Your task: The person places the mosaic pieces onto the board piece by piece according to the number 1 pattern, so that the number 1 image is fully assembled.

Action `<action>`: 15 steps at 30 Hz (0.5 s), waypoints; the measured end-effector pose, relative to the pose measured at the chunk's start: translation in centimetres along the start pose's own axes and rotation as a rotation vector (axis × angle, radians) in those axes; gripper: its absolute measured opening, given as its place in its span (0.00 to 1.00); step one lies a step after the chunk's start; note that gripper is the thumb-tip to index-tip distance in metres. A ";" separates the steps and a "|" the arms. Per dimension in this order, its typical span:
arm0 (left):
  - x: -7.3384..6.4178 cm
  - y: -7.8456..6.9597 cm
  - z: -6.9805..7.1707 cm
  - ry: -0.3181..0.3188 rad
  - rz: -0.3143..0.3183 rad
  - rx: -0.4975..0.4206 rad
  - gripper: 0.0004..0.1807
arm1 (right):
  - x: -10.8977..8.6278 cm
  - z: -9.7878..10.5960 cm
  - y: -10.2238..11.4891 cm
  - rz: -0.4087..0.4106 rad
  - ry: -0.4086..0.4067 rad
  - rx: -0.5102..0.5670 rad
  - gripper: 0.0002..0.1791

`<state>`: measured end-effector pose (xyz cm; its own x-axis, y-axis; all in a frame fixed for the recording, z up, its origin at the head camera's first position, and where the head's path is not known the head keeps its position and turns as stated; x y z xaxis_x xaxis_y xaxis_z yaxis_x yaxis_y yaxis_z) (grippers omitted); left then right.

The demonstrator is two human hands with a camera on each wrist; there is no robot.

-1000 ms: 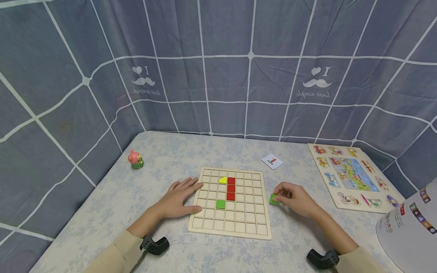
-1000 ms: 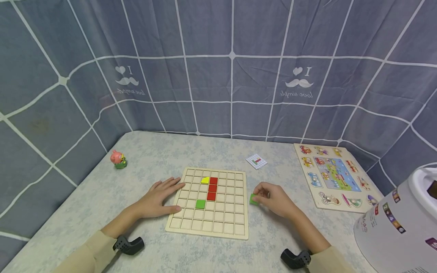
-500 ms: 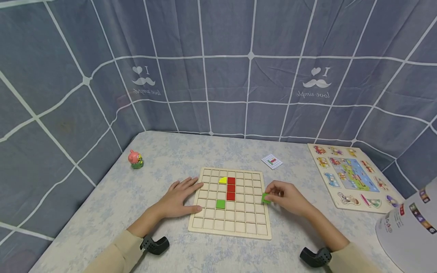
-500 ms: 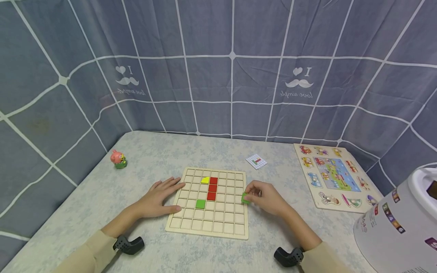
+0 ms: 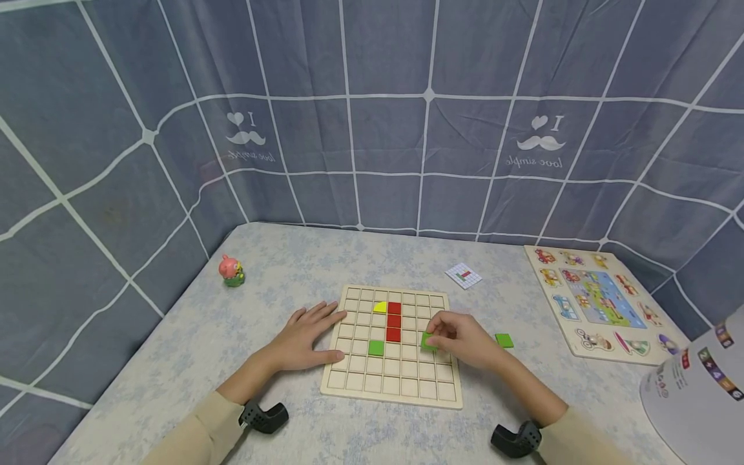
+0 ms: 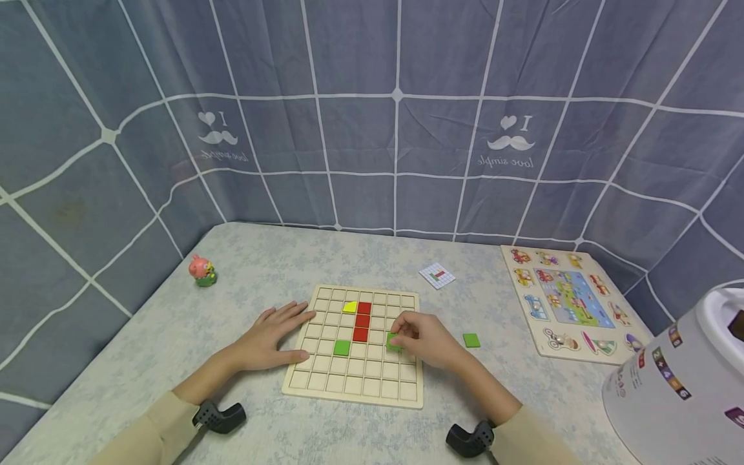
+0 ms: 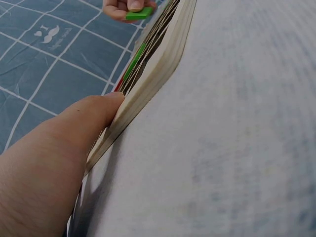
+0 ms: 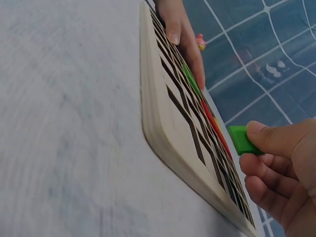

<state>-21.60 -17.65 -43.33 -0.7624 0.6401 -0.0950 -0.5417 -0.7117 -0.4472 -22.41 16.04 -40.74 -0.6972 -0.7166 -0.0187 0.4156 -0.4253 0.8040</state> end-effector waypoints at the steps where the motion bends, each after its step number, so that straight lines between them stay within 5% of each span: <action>1: 0.0 0.0 0.0 0.000 0.000 -0.002 0.44 | 0.2 -0.2 0.1 0.003 0.007 0.001 0.06; 15: 0.0 -0.1 0.1 0.002 0.000 -0.001 0.44 | 2.3 -2.1 1.4 0.051 0.053 0.011 0.06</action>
<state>-21.56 -17.61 -43.24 -0.7617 0.6407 -0.0964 -0.5415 -0.7112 -0.4483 -22.19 12.64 -40.89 -0.6433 -0.7656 -0.0091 0.4430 -0.3818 0.8111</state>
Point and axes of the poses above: each hand's wrist, its own x-axis towards the middle knuckle, its own z-axis out of the back of the hand, y = z × x, the point moved 2 cm from there along x, towards the middle knuckle, and after that the axes turned 15 degrees about y, right-handed, at the moved point
